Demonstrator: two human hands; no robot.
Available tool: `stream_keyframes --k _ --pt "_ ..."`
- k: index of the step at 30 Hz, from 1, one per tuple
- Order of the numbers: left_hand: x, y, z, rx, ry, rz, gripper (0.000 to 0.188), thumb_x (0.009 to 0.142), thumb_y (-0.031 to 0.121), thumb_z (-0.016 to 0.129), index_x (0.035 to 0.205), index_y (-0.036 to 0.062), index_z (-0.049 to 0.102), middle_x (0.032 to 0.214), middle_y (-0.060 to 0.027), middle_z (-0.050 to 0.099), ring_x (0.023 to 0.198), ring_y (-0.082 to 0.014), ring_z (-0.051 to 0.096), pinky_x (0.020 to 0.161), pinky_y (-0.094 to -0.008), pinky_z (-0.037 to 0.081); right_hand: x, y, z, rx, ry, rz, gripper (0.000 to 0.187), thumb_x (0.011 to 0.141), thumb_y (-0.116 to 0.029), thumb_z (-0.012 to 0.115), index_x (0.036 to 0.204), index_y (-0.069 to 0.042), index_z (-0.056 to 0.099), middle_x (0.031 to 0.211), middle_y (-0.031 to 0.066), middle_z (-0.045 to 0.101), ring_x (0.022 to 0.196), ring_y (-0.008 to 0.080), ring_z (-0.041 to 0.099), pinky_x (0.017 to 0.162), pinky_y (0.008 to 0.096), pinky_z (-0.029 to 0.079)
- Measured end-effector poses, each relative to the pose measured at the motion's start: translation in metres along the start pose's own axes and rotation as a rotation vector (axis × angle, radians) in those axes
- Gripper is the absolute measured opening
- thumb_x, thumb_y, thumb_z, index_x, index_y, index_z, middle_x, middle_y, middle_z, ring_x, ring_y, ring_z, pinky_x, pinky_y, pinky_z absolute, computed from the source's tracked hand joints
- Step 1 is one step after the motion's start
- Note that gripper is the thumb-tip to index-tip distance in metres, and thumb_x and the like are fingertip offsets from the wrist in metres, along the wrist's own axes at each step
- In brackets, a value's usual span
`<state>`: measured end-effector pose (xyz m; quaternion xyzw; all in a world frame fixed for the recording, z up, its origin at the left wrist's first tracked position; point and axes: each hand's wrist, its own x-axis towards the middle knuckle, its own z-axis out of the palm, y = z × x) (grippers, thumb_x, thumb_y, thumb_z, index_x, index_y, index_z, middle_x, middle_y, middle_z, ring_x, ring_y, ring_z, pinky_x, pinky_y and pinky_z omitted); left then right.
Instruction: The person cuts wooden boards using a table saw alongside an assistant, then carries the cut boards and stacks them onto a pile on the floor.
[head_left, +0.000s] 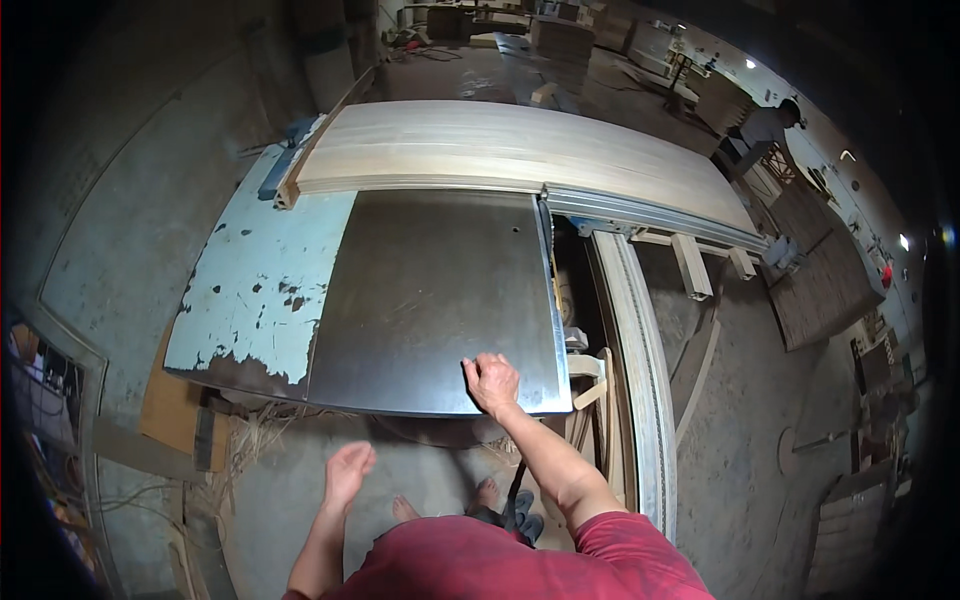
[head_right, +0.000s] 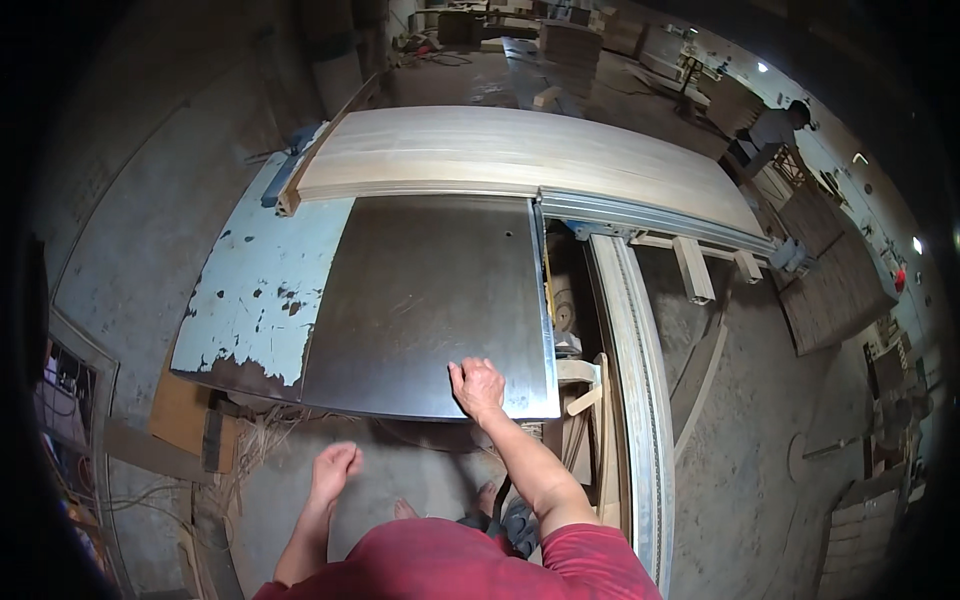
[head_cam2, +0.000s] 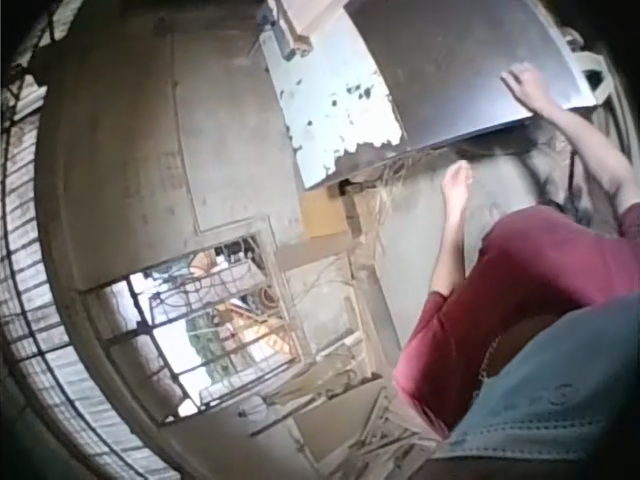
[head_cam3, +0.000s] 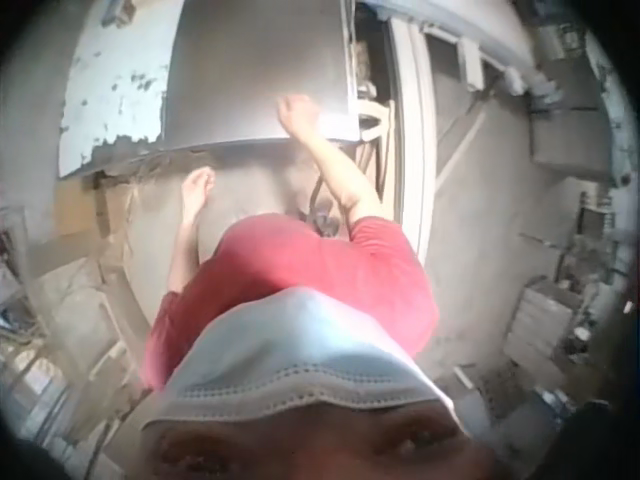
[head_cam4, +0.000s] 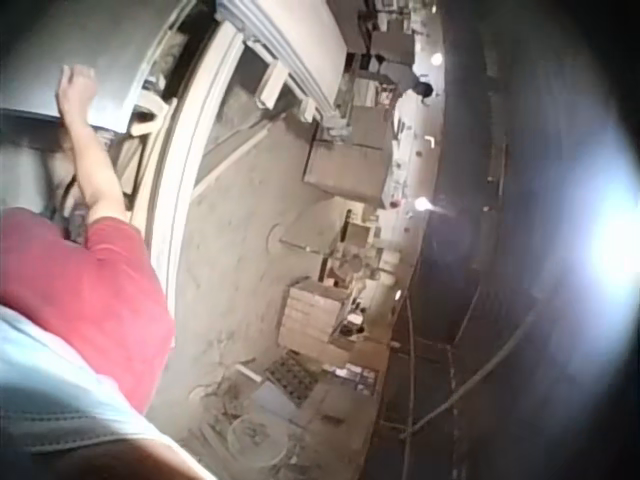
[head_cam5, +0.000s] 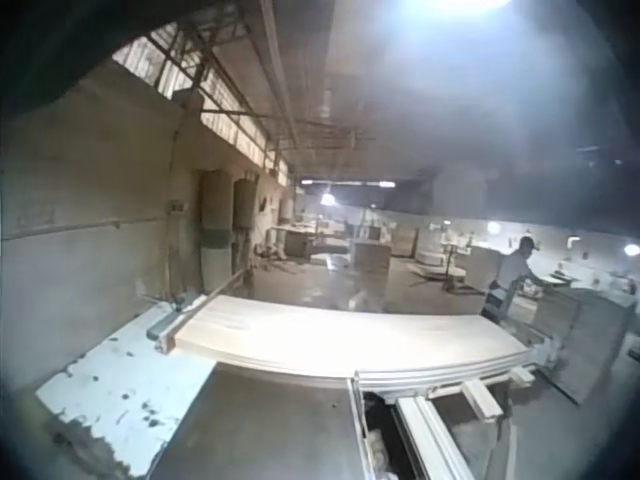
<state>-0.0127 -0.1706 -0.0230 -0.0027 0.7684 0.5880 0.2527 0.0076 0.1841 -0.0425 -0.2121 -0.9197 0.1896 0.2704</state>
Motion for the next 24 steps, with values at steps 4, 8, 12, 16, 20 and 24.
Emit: stream_keyframes --k 4,8,12,16,20,24 --pt "0.043 0.062 0.011 0.369 0.269 0.405 0.032 0.093 0.022 0.071 0.111 -0.0039 0.068 0.109 -0.0181 0.071 0.098 -0.0303 0.07 0.087 -0.0382 0.054 0.002 0.004 -0.004 -0.024 -0.001 -0.001 0.032 0.091 -0.034 0.067 0.075 -0.006 0.064 0.079 0.0139 0.068 0.081 0.0334 0.065 0.07 0.0466 0.054" --pt "0.125 0.072 0.009 0.692 0.438 0.634 0.052 0.093 0.028 0.068 0.135 -0.0009 0.056 0.139 -0.0227 0.054 0.131 -0.0386 0.05 0.109 -0.0475 0.04 0.0 0.0 -0.004 -0.039 -0.01 -0.012 0.03 0.091 -0.031 0.068 0.073 -0.006 0.063 0.078 0.0136 0.067 0.08 0.0336 0.064 0.07 0.0463 0.054" --pt "0.182 0.054 0.018 0.969 0.554 0.565 0.061 0.096 0.041 0.061 0.142 0.0027 0.052 0.154 -0.0203 0.041 0.148 -0.0349 0.03 0.123 -0.0477 0.021 -0.001 0.005 0.001 -0.056 -0.002 -0.007 0.029 0.091 -0.028 0.068 0.073 -0.006 0.062 0.078 0.0136 0.068 0.078 0.0337 0.064 0.07 0.0457 0.053" --pt "0.18 0.067 0.021 1.001 0.559 0.556 0.059 0.096 0.039 0.061 0.142 0.003 0.053 0.156 -0.0173 0.04 0.149 -0.0344 0.03 0.123 -0.0484 0.02 0.006 -0.003 -0.005 0.033 0.053 -0.008 0.03 0.09 -0.027 0.068 0.071 -0.006 0.061 0.073 0.0146 0.065 0.075 0.0363 0.063 0.066 0.0477 0.051" --pt "0.178 0.068 0.017 1.041 0.555 0.507 0.059 0.097 0.038 0.06 0.142 0.0012 0.052 0.156 -0.0171 0.04 0.149 -0.0345 0.029 0.124 -0.0479 0.02 0.007 -0.004 0.001 0.025 0.034 0.013 0.03 0.089 -0.028 0.07 0.07 -0.006 0.062 0.073 0.012 0.065 0.074 0.0326 0.063 0.067 0.0447 0.053" --pt "0.184 0.071 0.026 1.061 0.516 0.505 0.058 0.099 0.038 0.057 0.143 0.0006 0.051 0.156 -0.0171 0.04 0.149 -0.0346 0.029 0.123 -0.0473 0.02 0.009 0.006 0.002 0.022 0.038 0.033 0.03 0.089 -0.028 0.07 0.071 -0.006 0.063 0.073 0.0124 0.064 0.075 0.0318 0.063 0.068 0.0433 0.053"
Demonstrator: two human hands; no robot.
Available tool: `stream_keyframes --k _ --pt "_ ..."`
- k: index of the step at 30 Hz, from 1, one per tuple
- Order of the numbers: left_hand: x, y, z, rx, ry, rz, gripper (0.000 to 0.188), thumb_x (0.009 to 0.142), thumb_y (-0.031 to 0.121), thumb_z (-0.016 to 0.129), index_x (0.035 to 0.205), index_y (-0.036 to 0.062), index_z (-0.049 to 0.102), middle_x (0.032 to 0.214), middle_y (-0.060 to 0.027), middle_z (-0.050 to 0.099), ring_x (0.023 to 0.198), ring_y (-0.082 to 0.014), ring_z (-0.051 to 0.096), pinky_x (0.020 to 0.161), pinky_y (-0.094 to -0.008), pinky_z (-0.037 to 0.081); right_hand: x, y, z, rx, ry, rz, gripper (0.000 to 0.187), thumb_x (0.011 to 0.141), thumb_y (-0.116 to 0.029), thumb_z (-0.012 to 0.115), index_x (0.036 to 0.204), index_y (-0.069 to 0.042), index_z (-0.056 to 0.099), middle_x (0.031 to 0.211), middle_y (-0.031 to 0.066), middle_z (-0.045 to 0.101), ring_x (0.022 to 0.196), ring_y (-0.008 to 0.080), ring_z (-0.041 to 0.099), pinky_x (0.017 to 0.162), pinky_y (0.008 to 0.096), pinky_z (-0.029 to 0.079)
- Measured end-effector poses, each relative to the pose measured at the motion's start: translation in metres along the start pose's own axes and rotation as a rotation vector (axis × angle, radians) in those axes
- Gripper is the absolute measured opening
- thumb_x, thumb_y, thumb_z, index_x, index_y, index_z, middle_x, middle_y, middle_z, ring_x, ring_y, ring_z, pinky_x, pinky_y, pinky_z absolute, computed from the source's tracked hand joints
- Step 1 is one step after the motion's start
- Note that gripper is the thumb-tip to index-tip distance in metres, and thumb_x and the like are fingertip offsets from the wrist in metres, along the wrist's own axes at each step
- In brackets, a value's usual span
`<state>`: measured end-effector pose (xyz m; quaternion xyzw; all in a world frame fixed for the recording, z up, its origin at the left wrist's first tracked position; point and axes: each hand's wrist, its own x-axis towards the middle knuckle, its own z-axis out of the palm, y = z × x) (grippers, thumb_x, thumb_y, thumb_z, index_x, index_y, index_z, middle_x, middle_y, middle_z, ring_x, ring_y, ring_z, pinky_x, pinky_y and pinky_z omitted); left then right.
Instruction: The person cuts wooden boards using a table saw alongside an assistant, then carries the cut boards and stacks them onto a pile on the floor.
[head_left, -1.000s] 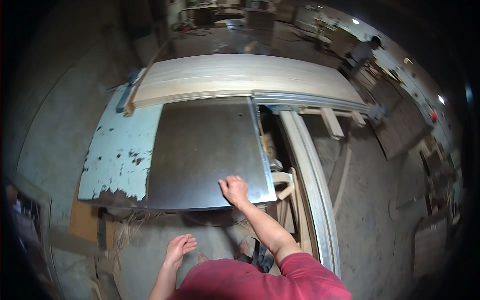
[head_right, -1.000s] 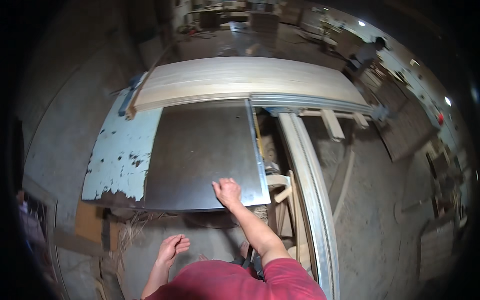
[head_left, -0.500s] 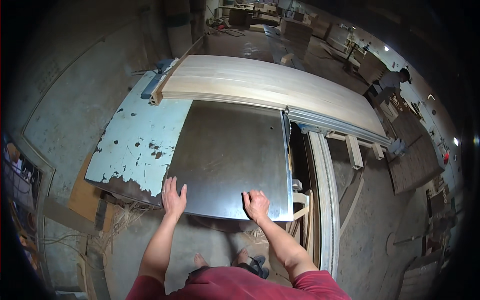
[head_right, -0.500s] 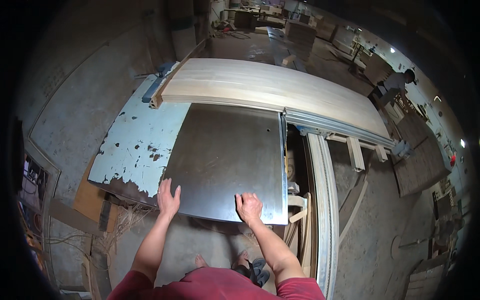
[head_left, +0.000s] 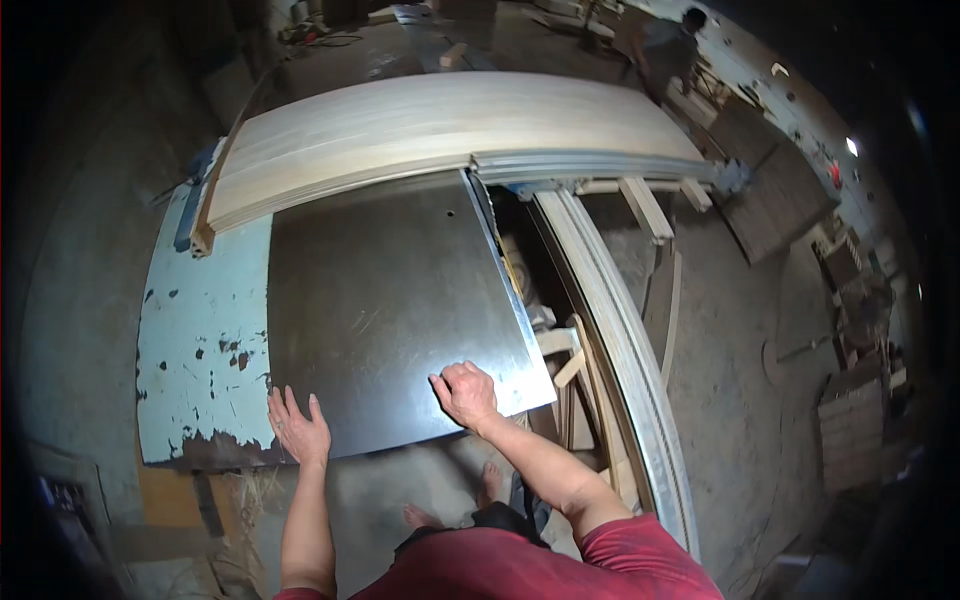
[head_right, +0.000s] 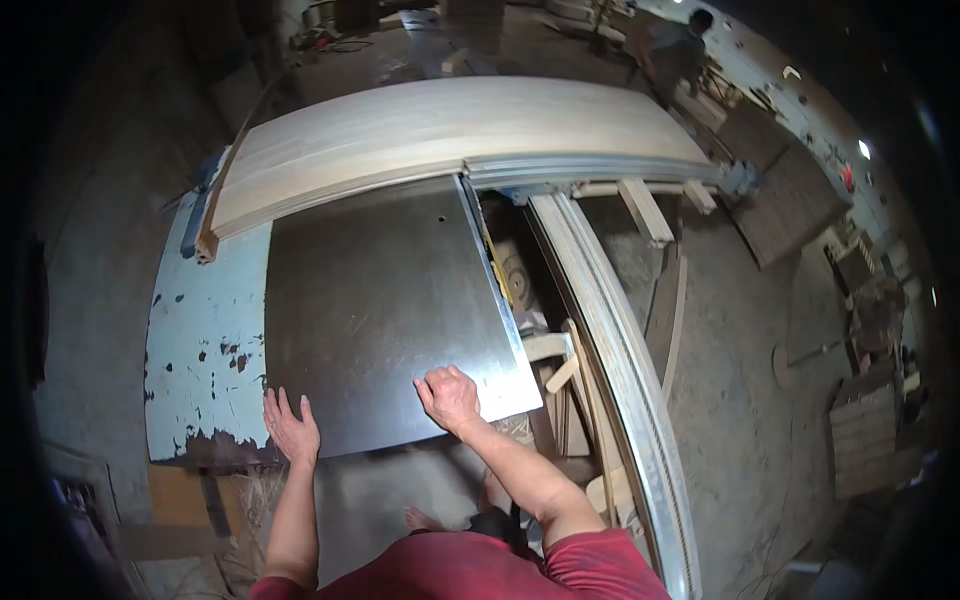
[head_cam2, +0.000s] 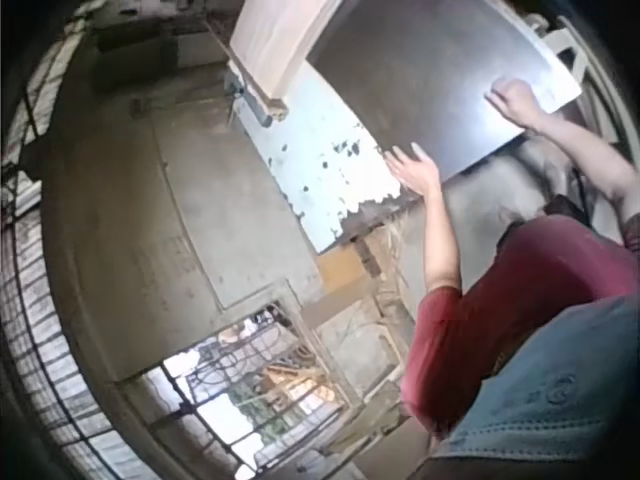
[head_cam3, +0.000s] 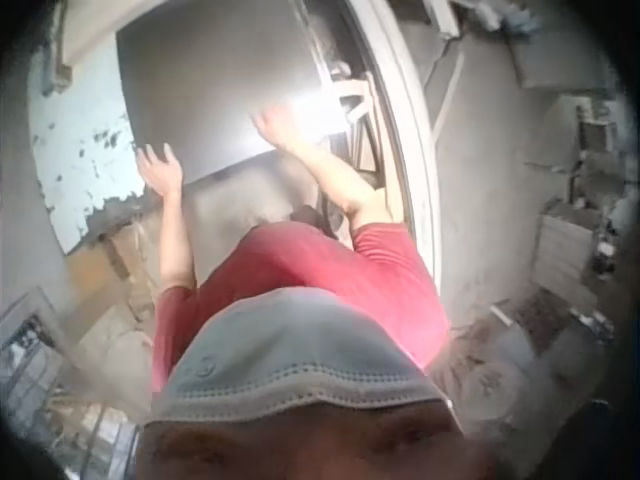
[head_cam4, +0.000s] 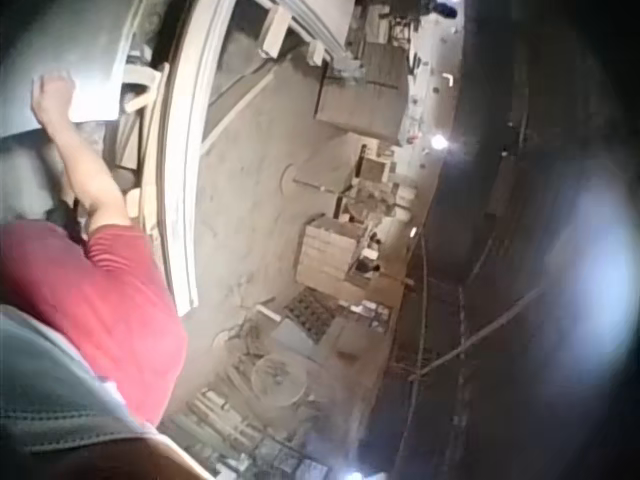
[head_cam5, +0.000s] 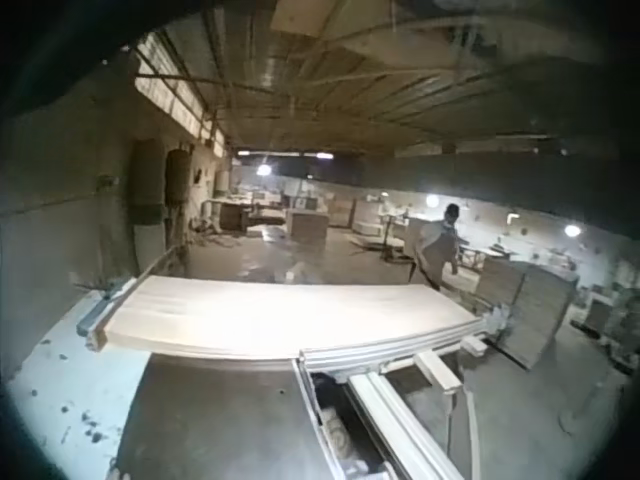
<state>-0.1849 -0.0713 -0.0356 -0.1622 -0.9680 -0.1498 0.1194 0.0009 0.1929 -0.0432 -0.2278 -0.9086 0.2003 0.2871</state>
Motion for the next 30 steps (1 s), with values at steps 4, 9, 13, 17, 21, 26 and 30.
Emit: stream_keyframes --k 4,9,13,17,21,26,30 --pt "-0.002 -0.002 0.004 0.049 0.019 0.064 0.057 0.101 0.038 0.055 0.143 0.0 0.051 0.156 -0.0171 0.04 0.148 -0.0347 0.03 0.123 -0.0466 0.022 0.0 0.003 -0.003 0.05 0.03 -0.007 0.028 0.086 -0.026 0.073 0.07 -0.005 0.063 0.072 0.0112 0.063 0.072 0.0304 0.062 0.065 0.0429 0.052" --pt "-0.002 0.006 0.007 0.046 0.0 0.029 0.056 0.102 0.039 0.054 0.142 0.0005 0.052 0.156 -0.0168 0.04 0.146 -0.0343 0.033 0.121 -0.0466 0.026 -0.002 0.014 -0.011 0.158 0.064 0.007 0.022 0.085 -0.022 0.073 0.074 -0.006 0.063 0.072 0.0091 0.062 0.069 0.0272 0.06 0.061 0.0404 0.051" --pt "-0.009 0.009 0.004 0.054 -0.015 -0.04 0.054 0.103 0.039 0.052 0.141 0.0007 0.053 0.156 -0.0161 0.041 0.146 -0.0337 0.034 0.12 -0.0462 0.027 -0.004 0.016 -0.011 0.28 0.08 0.056 0.012 0.085 -0.017 0.073 0.083 -0.008 0.065 0.073 0.0097 0.062 0.068 0.0273 0.059 0.062 0.0394 0.05" --pt "-0.003 0.009 0.014 0.012 -0.011 0.028 0.055 0.103 0.04 0.053 0.141 -0.0004 0.052 0.154 -0.0189 0.043 0.144 -0.0353 0.036 0.119 -0.0465 0.029 -0.006 0.034 -0.025 0.915 0.007 0.375 0.015 0.092 -0.013 0.065 0.104 -0.006 0.069 0.081 0.0046 0.059 0.069 0.0186 0.056 0.064 0.0329 0.047" --pt "0.001 -0.003 0.016 0.036 0.022 0.039 0.056 0.103 0.042 0.053 0.142 0.0015 0.052 0.154 -0.0186 0.043 0.144 -0.0357 0.038 0.118 -0.0471 0.03 0.054 0.017 -0.121 1.543 0.13 0.086 0.025 0.1 -0.018 0.05 0.107 0.001 0.065 0.105 0.0073 0.052 0.095 0.0146 0.045 0.086 0.0279 0.038" --pt "0.009 0.025 0.018 0.046 -0.003 0.034 0.057 0.102 0.044 0.051 0.142 0.0032 0.052 0.154 -0.0166 0.044 0.145 -0.034 0.037 0.119 -0.0471 0.029 0.068 -0.091 -0.258 1.854 0.028 0.275 0.029 0.104 -0.035 0.046 0.105 -0.01 0.061 0.1 0.0087 0.053 0.082 0.0192 0.051 0.076 0.0364 0.046" --pt "0.0 -0.005 0.021 0.066 0.07 0.049 0.058 0.101 0.045 0.053 0.14 0.002 0.053 0.152 -0.0172 0.045 0.144 -0.0339 0.037 0.119 -0.0464 0.028 0.019 -0.145 -0.264 1.877 -0.016 0.202 0.03 0.104 -0.036 0.047 0.104 -0.009 0.061 0.101 0.0093 0.054 0.083 0.019 0.051 0.077 0.0365 0.046"
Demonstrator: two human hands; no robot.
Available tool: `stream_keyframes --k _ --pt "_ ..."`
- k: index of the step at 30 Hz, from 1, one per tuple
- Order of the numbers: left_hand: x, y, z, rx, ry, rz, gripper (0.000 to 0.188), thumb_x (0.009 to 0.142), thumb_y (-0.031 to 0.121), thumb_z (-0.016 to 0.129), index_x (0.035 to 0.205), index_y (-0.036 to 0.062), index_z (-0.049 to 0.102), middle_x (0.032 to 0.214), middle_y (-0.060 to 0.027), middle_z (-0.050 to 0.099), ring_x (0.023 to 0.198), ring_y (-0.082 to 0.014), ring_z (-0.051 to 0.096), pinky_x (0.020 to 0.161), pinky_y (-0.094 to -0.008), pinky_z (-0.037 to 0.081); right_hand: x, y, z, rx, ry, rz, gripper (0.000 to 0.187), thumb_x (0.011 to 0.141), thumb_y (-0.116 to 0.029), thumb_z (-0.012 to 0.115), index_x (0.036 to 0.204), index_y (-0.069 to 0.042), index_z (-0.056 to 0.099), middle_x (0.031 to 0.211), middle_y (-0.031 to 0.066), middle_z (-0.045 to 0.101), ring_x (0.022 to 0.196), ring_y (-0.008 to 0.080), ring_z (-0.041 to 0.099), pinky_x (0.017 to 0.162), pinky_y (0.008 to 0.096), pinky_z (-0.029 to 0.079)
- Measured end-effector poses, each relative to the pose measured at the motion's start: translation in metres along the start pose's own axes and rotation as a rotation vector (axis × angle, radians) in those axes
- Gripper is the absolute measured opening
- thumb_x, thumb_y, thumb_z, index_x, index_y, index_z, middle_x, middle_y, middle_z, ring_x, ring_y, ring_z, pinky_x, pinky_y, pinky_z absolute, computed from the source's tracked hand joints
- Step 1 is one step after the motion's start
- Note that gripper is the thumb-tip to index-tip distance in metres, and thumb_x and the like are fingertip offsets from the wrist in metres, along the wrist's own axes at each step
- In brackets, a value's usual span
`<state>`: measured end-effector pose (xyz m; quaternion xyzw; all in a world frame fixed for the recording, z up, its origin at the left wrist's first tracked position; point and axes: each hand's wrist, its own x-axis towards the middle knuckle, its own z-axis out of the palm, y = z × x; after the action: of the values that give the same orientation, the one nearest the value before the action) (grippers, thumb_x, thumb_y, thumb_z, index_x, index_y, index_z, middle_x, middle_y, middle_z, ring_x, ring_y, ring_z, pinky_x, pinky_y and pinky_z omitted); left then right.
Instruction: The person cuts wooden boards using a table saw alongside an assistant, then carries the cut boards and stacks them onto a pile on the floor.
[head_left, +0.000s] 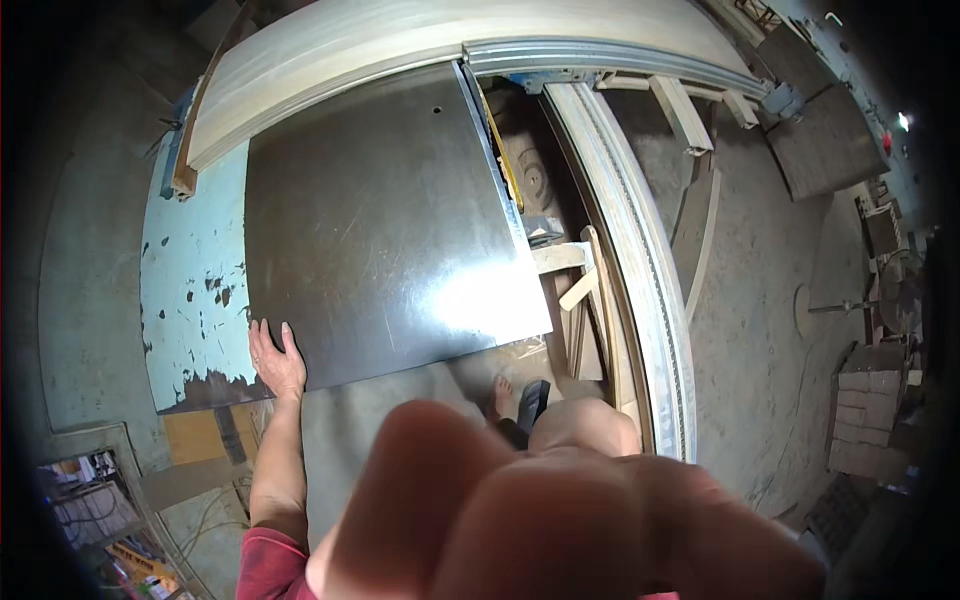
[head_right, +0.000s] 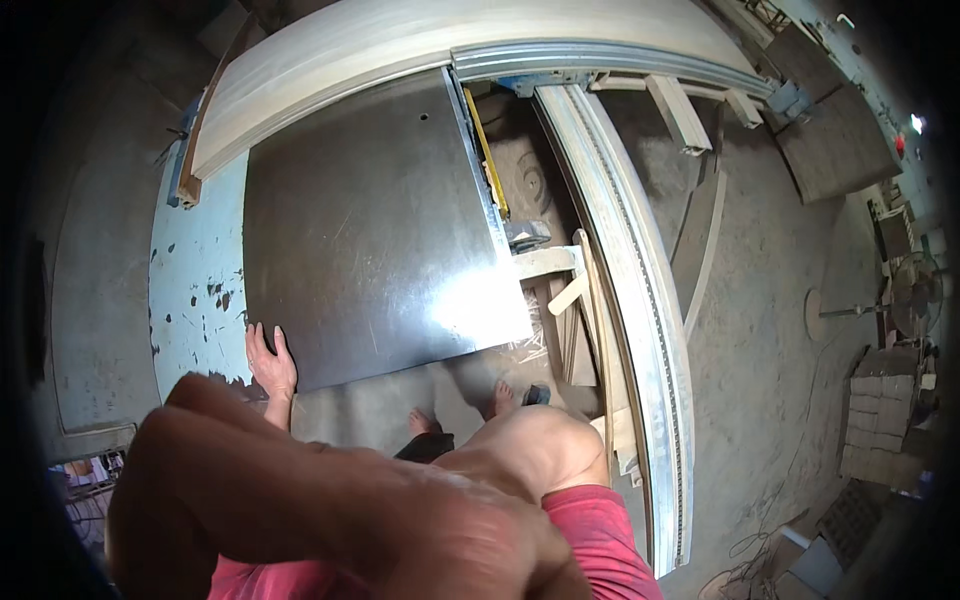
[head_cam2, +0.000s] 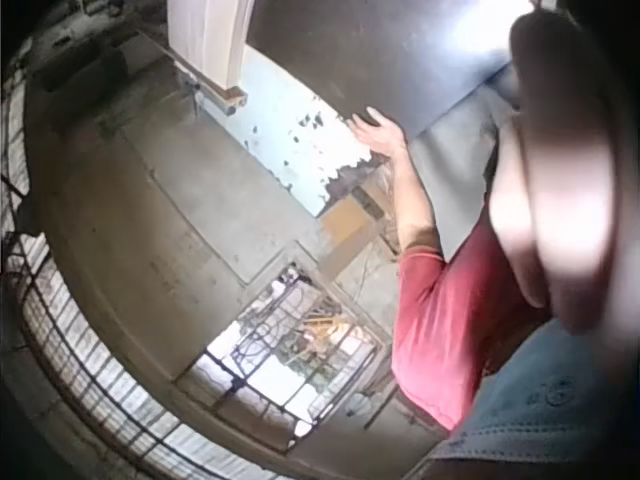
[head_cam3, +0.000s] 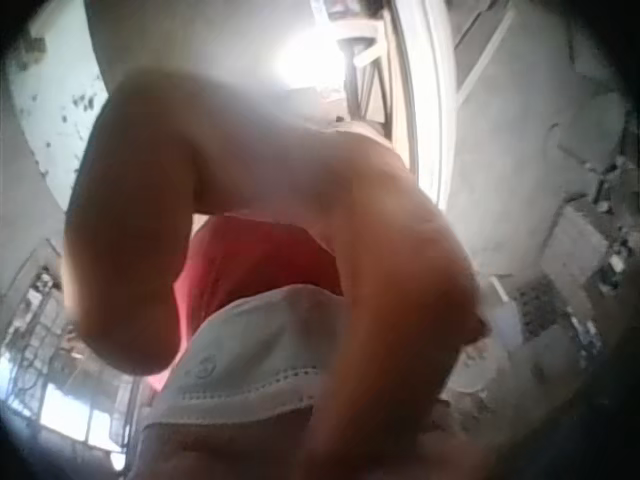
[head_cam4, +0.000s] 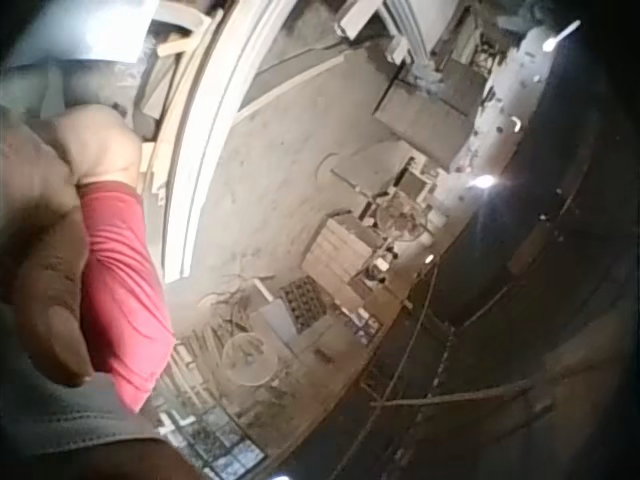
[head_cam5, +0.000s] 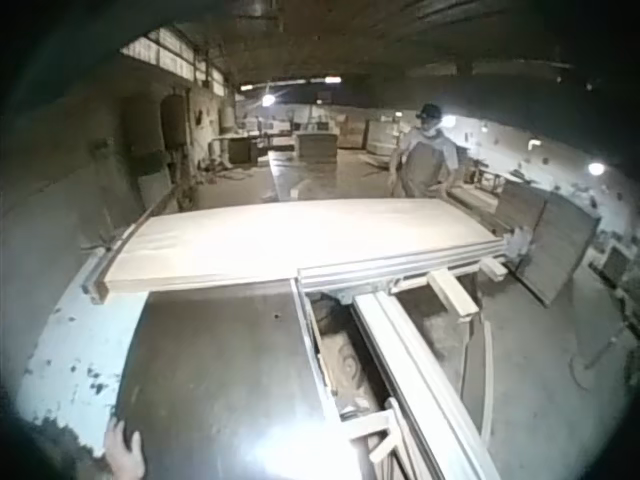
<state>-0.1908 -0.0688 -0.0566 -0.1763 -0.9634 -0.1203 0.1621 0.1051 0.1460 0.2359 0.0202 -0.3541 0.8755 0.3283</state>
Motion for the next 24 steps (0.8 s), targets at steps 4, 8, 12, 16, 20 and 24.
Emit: stream_keyframes --k 4,8,12,16,20,24 --pt "-0.005 -0.001 -0.009 -0.014 0.005 -0.021 0.059 0.1 0.046 0.055 0.14 0.0015 0.055 0.152 -0.0161 0.046 0.145 -0.0325 0.037 0.12 -0.0457 0.027 -0.038 0.004 0.035 -0.011 -0.085 -0.006 0.032 0.103 -0.037 0.048 0.103 -0.008 0.062 0.103 0.0099 0.054 0.084 0.0188 0.052 0.079 0.0367 0.046" --pt "-0.006 0.0 -0.015 -0.016 -0.025 -0.054 0.062 0.1 0.048 0.054 0.141 0.002 0.054 0.153 -0.0142 0.045 0.147 -0.0307 0.034 0.122 -0.0447 0.024 -0.055 0.014 0.057 -0.014 -0.136 -0.005 0.033 0.102 -0.038 0.049 0.103 -0.007 0.062 0.104 0.0106 0.055 0.085 0.0186 0.053 0.08 0.0369 0.046" --pt "-0.002 0.003 -0.018 -0.022 -0.039 -0.07 0.065 0.1 0.052 0.052 0.142 0.0022 0.053 0.154 -0.0137 0.044 0.148 -0.0291 0.032 0.123 -0.0437 0.021 -0.06 0.02 0.075 -0.019 -0.164 -0.011 0.035 0.102 -0.039 0.05 0.102 -0.007 0.063 0.105 0.0112 0.055 0.086 0.0184 0.053 0.081 0.037 0.046" --pt "-0.003 0.0 -0.017 -0.023 -0.045 -0.075 0.066 0.099 0.052 0.052 0.142 0.0025 0.053 0.154 -0.0137 0.043 0.148 -0.0292 0.031 0.123 -0.0436 0.02 -0.065 0.026 0.088 -0.015 -0.184 -0.028 0.036 0.101 -0.04 0.051 0.102 -0.006 0.063 0.106 0.0118 0.056 0.088 0.0182 0.054 0.082 0.0372 0.046" --pt "-0.005 -0.002 -0.017 -0.03 -0.035 -0.072 0.067 0.098 0.054 0.053 0.142 0.0025 0.053 0.154 -0.0139 0.043 0.148 -0.0298 0.032 0.123 -0.0445 0.021 -0.073 0.039 0.105 0.003 -0.217 -0.036 0.038 0.1 -0.041 0.052 0.101 -0.005 0.064 0.107 0.0125 0.057 0.089 0.018 0.055 0.083 0.0373 0.046" --pt "-0.006 -0.002 -0.017 -0.032 -0.023 -0.067 0.068 0.098 0.054 0.053 0.142 0.0027 0.054 0.154 -0.0139 0.043 0.148 -0.0301 0.032 0.123 -0.0448 0.021 -0.058 0.036 0.11 0.023 -0.242 -0.041 0.04 0.1 -0.042 0.053 0.1 -0.004 0.064 0.108 0.0131 0.057 0.09 0.0178 0.055 0.084 0.0375 0.047"
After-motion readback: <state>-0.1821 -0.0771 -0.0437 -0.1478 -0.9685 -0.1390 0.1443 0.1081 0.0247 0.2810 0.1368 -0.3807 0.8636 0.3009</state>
